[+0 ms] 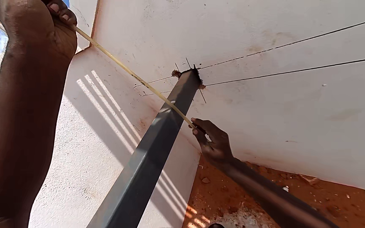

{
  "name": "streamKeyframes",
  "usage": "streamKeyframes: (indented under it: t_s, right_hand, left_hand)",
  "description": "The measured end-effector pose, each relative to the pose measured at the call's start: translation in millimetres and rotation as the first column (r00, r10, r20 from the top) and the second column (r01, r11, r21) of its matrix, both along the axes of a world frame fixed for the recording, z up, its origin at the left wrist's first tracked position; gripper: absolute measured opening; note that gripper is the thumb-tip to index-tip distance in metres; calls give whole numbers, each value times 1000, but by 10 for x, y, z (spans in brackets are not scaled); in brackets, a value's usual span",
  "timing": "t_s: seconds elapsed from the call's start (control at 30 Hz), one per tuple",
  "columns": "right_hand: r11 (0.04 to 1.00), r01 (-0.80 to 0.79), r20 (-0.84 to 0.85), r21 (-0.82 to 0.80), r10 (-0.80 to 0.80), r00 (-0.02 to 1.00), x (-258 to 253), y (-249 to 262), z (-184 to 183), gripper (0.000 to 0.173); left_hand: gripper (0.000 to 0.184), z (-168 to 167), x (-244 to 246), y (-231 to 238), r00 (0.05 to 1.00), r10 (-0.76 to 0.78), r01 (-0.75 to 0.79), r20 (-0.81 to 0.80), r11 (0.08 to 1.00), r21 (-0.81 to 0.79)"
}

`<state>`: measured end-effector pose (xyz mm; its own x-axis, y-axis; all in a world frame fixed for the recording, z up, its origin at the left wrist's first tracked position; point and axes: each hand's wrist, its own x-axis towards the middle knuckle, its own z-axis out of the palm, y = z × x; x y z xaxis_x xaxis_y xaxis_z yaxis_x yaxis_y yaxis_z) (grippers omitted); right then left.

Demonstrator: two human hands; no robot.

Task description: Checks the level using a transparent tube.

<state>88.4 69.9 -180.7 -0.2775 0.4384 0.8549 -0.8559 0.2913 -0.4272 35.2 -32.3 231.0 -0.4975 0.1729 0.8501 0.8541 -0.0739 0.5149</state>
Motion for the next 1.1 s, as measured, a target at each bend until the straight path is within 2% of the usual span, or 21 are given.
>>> streamKeyframes:
  t_s: [0.1,0.2,0.4,0.57,0.67,0.73,0.8,0.83,0.87,0.9,0.97,1.03,1.1]
  right_hand:
    - [997,79,30,21,-80,996,27,-30,165,29]
    - [991,132,70,18,-133,989,49,-18,311,26]
    - [993,119,-9,23,-119,993,-14,-36,357,27]
    - [992,118,-39,35,-117,992,-70,8,351,26]
    - [992,118,-43,55,-115,992,-58,51,404,27]
    - [991,117,-28,66,-116,993,-21,61,475,28]
    - [989,120,-28,81,-119,993,8,77,538,30]
    - [989,120,-36,82,-118,992,8,86,556,30]
    - [990,118,-44,79,-115,992,0,92,565,30]
    - [991,112,-46,72,-109,993,-8,95,567,30]
    - [994,87,-37,61,-84,996,-9,97,563,29]
    - [997,65,-26,48,-64,998,1,99,535,24]
    - [998,62,-43,28,-61,997,5,100,436,18]
  left_hand:
    - [28,-2,63,54,997,49,-51,52,998,22]
    - [25,4,105,159,997,33,-36,63,999,37]
    - [12,-172,203,364,986,-17,-2,163,993,115]
    - [23,-455,303,434,959,31,-36,283,999,12]
    - [45,-766,327,442,919,95,-34,382,986,-163]
    - [40,-995,347,399,887,184,0,424,917,-399]
    - [27,-1142,385,334,878,268,81,397,734,-674]
    - [26,-1165,410,300,881,281,137,381,620,-772]
    - [27,-1165,430,265,887,281,176,365,525,-833]
    - [27,-1158,447,231,892,277,196,357,475,-858]
    - [20,-1143,458,174,901,267,175,342,498,-849]
    - [16,-1152,428,134,911,258,108,321,603,-791]
    - [16,-1138,342,86,926,225,80,303,666,-741]
